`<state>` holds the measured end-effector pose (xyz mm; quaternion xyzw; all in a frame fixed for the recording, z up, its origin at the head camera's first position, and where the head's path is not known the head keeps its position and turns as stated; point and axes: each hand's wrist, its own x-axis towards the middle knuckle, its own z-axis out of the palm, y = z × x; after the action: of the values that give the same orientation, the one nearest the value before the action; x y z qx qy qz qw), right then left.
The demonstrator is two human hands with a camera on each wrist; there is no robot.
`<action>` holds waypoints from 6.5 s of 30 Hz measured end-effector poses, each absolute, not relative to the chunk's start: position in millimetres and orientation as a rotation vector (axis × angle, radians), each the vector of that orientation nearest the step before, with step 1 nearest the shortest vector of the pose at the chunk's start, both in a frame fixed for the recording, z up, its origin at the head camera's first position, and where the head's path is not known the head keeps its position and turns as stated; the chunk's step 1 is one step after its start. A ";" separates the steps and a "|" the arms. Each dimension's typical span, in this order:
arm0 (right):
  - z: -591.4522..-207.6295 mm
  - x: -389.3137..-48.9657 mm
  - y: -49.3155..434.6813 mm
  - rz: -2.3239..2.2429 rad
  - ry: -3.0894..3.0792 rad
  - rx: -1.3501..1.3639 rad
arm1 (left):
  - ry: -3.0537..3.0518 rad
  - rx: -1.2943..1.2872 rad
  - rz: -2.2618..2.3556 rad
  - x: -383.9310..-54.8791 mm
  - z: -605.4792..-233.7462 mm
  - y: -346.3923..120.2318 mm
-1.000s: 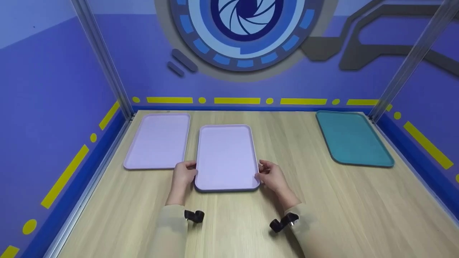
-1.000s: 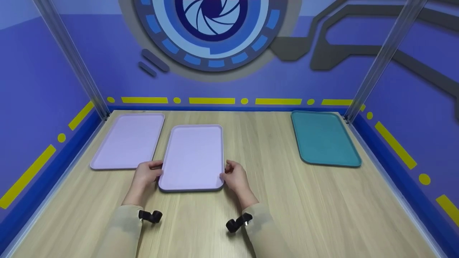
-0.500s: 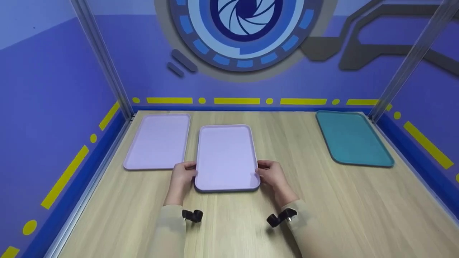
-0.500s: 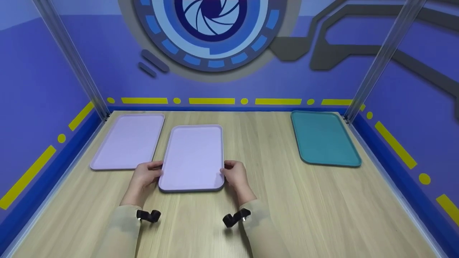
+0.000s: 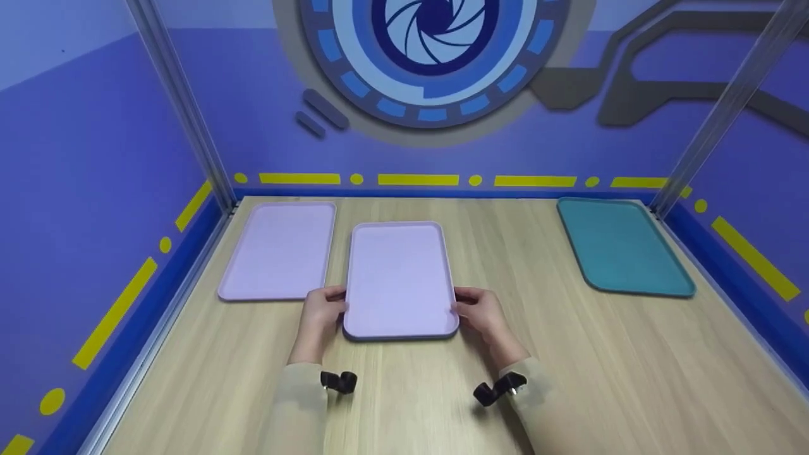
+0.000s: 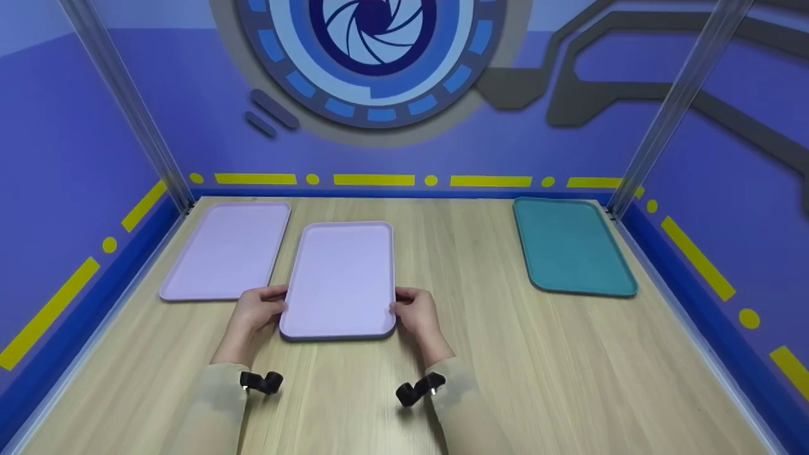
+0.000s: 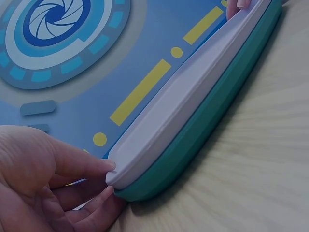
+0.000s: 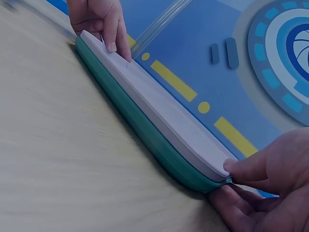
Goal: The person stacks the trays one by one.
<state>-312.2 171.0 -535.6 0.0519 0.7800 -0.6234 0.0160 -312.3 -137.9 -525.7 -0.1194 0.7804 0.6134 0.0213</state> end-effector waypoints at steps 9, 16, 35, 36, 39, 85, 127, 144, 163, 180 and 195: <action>-536.8 -310.2 171.9 -1.934 2.476 0.103 | 2.517 -0.318 1.792 -312.6 -528.0 -141.5; -539.0 -311.1 172.6 -1.952 2.478 0.089 | 2.466 -0.341 1.871 -311.4 -526.7 -140.0; -538.5 -311.3 172.9 -1.926 2.515 0.074 | 2.792 -0.614 1.828 -322.6 -496.2 -213.5; -538.8 -311.3 172.9 -1.924 2.518 0.074 | 2.844 -0.642 1.790 -324.9 -494.5 -222.0; -539.0 -311.1 172.8 -1.919 2.526 0.066 | 2.949 -0.800 1.593 -327.6 -492.5 -247.7; -540.3 -312.0 173.7 -1.906 2.531 0.056 | 2.756 -0.875 1.305 -307.4 -496.2 -320.9; -536.0 -312.6 172.4 -1.905 2.476 0.131 | 2.173 -0.665 2.034 -304.2 -475.8 -280.0; -514.8 -300.2 146.7 -2.265 2.240 0.065 | 2.072 -0.553 2.152 -302.6 -492.2 -210.1; -519.0 -306.3 162.8 -2.209 2.181 0.202 | 2.182 -0.443 2.000 -302.9 -501.5 -156.8; -533.7 -310.6 168.9 -2.121 2.339 0.211 | 2.509 -0.365 1.700 -307.8 -510.8 -145.3; -539.1 -311.7 167.6 -1.996 2.476 0.194 | 2.479 -0.393 1.766 -305.8 -512.4 -141.6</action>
<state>-311.7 167.6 -539.1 0.0610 0.7768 -0.6264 -0.0224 -305.8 -141.6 -512.4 -0.1279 0.8072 0.5752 0.0362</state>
